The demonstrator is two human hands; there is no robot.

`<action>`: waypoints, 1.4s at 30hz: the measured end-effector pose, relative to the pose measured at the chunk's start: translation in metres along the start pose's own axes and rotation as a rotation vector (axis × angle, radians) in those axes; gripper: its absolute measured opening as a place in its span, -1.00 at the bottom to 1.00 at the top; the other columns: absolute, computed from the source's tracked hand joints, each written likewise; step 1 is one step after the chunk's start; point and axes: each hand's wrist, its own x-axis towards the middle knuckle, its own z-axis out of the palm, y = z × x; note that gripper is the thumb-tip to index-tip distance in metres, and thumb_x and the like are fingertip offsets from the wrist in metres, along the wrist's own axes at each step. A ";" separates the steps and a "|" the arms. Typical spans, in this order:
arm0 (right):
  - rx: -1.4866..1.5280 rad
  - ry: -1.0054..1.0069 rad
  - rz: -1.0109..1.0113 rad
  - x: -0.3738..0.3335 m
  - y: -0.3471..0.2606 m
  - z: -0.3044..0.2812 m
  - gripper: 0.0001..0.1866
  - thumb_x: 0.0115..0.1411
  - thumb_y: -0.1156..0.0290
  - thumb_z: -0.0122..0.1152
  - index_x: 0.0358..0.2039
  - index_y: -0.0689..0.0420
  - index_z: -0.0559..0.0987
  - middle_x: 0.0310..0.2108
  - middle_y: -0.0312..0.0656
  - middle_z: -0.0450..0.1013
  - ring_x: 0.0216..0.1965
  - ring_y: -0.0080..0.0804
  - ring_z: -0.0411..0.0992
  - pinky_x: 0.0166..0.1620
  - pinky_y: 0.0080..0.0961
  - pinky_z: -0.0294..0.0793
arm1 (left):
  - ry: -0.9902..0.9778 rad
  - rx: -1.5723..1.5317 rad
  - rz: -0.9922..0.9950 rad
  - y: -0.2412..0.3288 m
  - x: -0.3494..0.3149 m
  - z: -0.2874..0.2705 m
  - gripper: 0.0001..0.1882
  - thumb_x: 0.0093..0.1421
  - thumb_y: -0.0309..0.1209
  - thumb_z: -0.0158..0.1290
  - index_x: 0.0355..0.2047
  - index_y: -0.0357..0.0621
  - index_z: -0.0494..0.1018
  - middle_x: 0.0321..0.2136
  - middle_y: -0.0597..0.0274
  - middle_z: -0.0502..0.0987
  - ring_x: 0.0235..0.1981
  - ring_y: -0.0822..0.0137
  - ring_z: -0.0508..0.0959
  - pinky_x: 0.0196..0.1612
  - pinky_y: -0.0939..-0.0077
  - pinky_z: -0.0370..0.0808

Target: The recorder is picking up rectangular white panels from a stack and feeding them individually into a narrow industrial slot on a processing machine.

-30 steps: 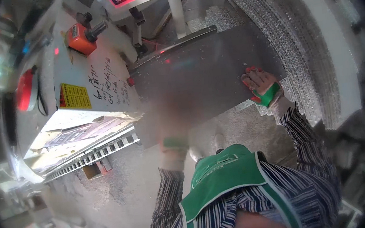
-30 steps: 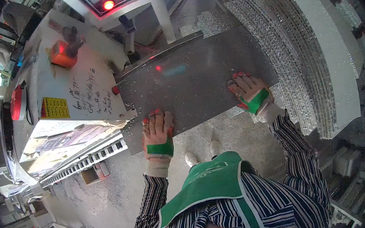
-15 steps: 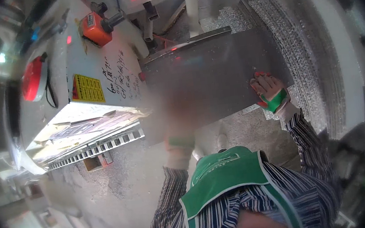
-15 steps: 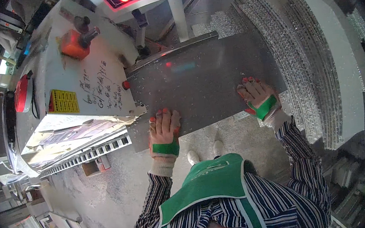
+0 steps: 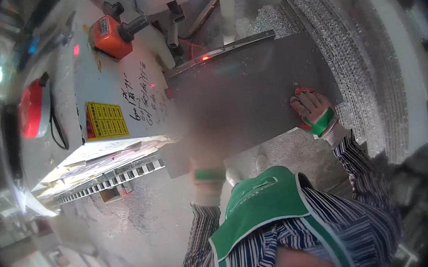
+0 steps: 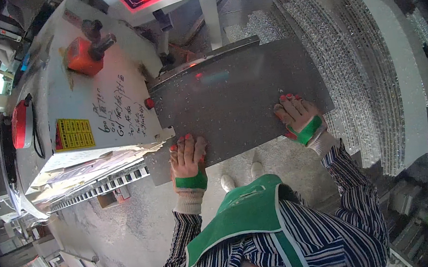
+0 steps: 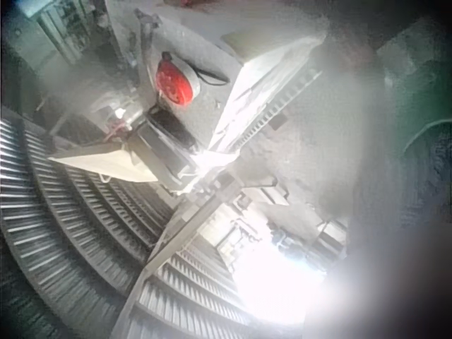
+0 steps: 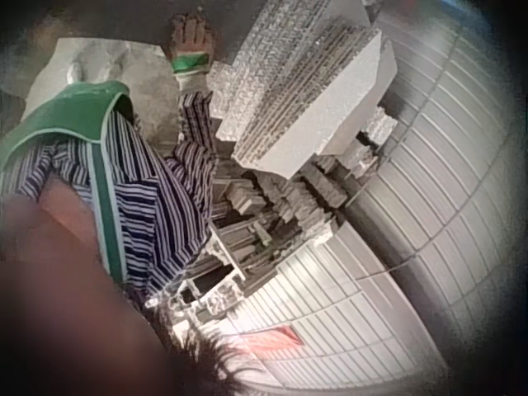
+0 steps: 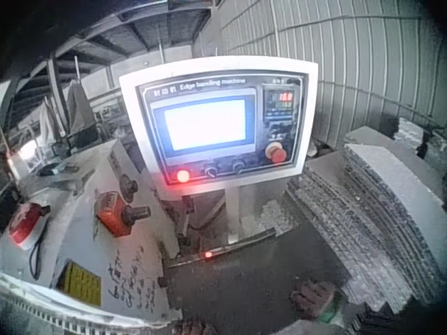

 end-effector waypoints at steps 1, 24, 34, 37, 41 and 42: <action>0.008 -0.034 0.009 0.003 -0.002 -0.002 -0.41 0.22 0.17 0.21 0.27 -0.01 0.44 0.25 -0.02 0.40 0.22 -0.04 0.44 0.26 -0.06 0.46 | 0.015 -0.014 -0.013 -0.005 -0.003 0.007 -0.30 0.18 -0.38 0.14 0.36 0.08 0.30 0.33 0.09 0.31 0.37 0.02 0.28 0.41 -0.15 0.20; 0.206 0.198 -0.169 0.068 -0.092 -0.017 -0.51 0.18 0.25 0.21 0.13 0.04 0.54 0.14 -0.05 0.49 0.23 -0.08 0.45 0.16 -0.18 0.56 | 0.068 -0.021 -0.056 -0.117 -0.059 -0.014 -0.29 0.14 -0.46 0.09 0.35 0.04 0.34 0.34 0.07 0.34 0.35 -0.04 0.33 0.45 -0.07 0.17; 0.220 0.287 -0.199 0.091 -0.141 0.007 -0.51 0.23 0.21 0.17 0.16 0.07 0.51 0.18 -0.01 0.44 0.23 -0.01 0.42 0.18 -0.11 0.54 | -0.024 -0.005 -0.184 -0.094 -0.083 -0.050 -0.26 0.13 -0.26 0.22 0.32 -0.10 0.31 0.39 -0.04 0.24 0.45 -0.06 0.15 0.48 -0.04 0.07; 0.124 0.270 -0.250 0.100 -0.155 0.014 -0.49 0.22 0.21 0.18 0.17 0.09 0.50 0.18 0.00 0.44 0.21 0.01 0.42 0.18 -0.06 0.53 | 0.038 -0.089 -0.156 -0.076 -0.107 -0.056 -0.22 0.11 -0.26 0.23 0.35 -0.09 0.27 0.37 -0.08 0.26 0.41 -0.11 0.22 0.45 -0.07 0.13; 0.178 0.291 -0.162 0.110 -0.181 0.008 -0.45 0.22 0.20 0.17 0.21 0.09 0.46 0.19 0.02 0.42 0.23 0.03 0.41 0.21 -0.05 0.49 | 0.087 -0.219 -0.141 -0.059 -0.141 -0.047 -0.28 0.14 -0.24 0.19 0.32 -0.10 0.32 0.34 -0.09 0.30 0.36 -0.13 0.29 0.40 -0.12 0.20; 0.179 0.262 -0.185 0.110 -0.182 0.001 -0.44 0.23 0.19 0.16 0.23 0.09 0.44 0.22 0.03 0.41 0.25 0.03 0.39 0.24 -0.06 0.46 | 0.093 -0.258 -0.109 -0.057 -0.148 -0.041 -0.30 0.14 -0.24 0.18 0.31 -0.10 0.33 0.33 -0.09 0.31 0.36 -0.14 0.29 0.40 -0.12 0.20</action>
